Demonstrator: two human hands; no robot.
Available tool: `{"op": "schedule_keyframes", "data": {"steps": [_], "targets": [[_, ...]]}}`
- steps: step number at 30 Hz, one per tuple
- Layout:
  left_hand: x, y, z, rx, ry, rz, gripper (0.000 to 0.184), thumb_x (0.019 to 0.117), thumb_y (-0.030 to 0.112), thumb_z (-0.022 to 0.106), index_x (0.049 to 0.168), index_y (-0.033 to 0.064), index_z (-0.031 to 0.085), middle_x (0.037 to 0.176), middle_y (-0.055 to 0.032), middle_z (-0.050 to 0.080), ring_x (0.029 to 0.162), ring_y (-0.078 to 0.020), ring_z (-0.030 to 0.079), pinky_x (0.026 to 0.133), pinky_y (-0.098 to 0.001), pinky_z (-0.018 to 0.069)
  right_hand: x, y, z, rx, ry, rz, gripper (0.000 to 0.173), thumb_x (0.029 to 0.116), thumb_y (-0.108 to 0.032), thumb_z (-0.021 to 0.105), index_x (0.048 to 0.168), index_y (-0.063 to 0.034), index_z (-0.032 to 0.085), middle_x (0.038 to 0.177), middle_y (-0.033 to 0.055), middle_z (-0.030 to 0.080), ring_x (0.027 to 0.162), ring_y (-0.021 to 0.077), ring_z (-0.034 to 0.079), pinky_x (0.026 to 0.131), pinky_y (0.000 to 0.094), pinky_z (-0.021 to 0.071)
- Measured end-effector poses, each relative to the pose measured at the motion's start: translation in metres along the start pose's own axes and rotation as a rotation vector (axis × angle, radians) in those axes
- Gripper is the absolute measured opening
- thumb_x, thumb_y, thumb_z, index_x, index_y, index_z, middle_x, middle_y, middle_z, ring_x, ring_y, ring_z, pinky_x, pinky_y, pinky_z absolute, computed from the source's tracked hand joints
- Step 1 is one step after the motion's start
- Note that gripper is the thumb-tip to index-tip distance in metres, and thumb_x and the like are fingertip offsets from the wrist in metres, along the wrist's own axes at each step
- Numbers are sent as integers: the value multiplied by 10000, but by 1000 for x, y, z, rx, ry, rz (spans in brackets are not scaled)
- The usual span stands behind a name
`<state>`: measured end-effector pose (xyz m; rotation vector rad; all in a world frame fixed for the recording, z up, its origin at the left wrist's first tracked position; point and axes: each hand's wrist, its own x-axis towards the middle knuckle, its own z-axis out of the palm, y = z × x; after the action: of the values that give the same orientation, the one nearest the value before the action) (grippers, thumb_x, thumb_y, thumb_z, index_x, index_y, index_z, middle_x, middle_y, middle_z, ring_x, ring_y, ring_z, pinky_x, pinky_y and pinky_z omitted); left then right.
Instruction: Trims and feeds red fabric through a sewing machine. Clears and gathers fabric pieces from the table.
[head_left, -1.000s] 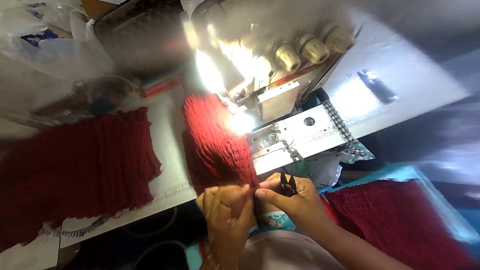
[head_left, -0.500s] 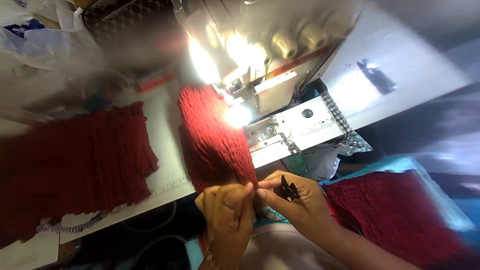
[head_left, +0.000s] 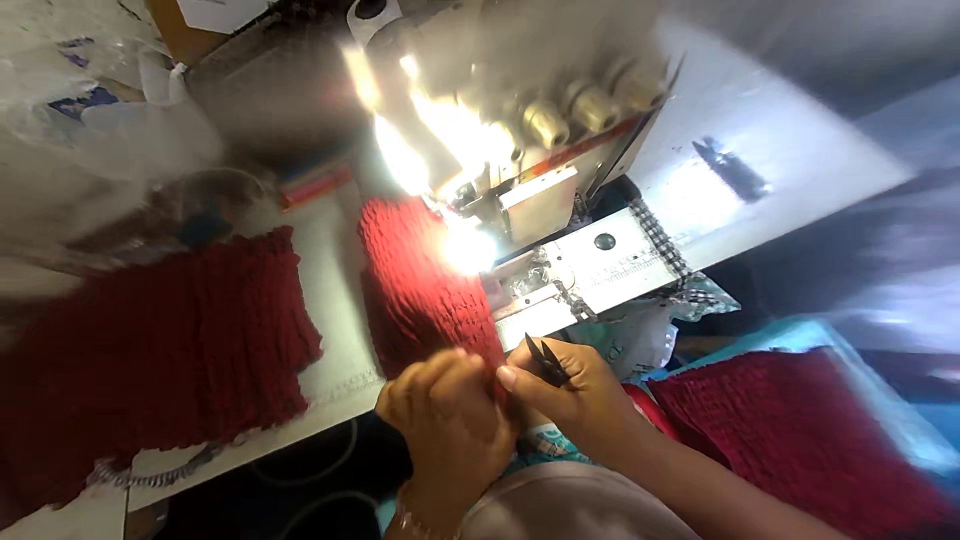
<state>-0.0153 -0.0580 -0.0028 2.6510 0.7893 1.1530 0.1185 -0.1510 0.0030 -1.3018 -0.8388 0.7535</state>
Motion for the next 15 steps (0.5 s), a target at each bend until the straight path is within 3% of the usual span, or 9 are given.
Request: {"op": "schedule_keyframes", "data": {"steps": [2, 7, 15], "targets": [[12, -4, 5, 49, 52, 23, 470, 899, 558, 635, 1218, 224, 553, 1196, -8, 566, 1148, -176, 492, 1022, -378, 277, 0, -7, 4, 31, 9, -47, 155, 965, -179, 641, 880, -67, 704, 757, -87, 607, 636, -113, 498, 566, 55, 410], [17, -5, 5, 25, 184, 172, 71, 986, 371, 609, 1008, 304, 609, 1049, 94, 543, 1065, -81, 477, 1015, -292, 271, -6, -5, 5, 43, 78, -94, 136, 950, -164, 649, 864, -70, 696, 753, -73, 571, 661, -91, 498, 582, 55, 405], [-2, -19, 19, -69, 118, 177, 80, 1018, 312, 563, 996, 279, 633, 992, 127, 618, 1050, -49, 510, 1033, -309, 248, -12, 17, 3, 71, 44, 78, 154, 947, -231, 669, 859, -117, 723, 762, -96, 592, 656, -93, 507, 575, 66, 405]]}}
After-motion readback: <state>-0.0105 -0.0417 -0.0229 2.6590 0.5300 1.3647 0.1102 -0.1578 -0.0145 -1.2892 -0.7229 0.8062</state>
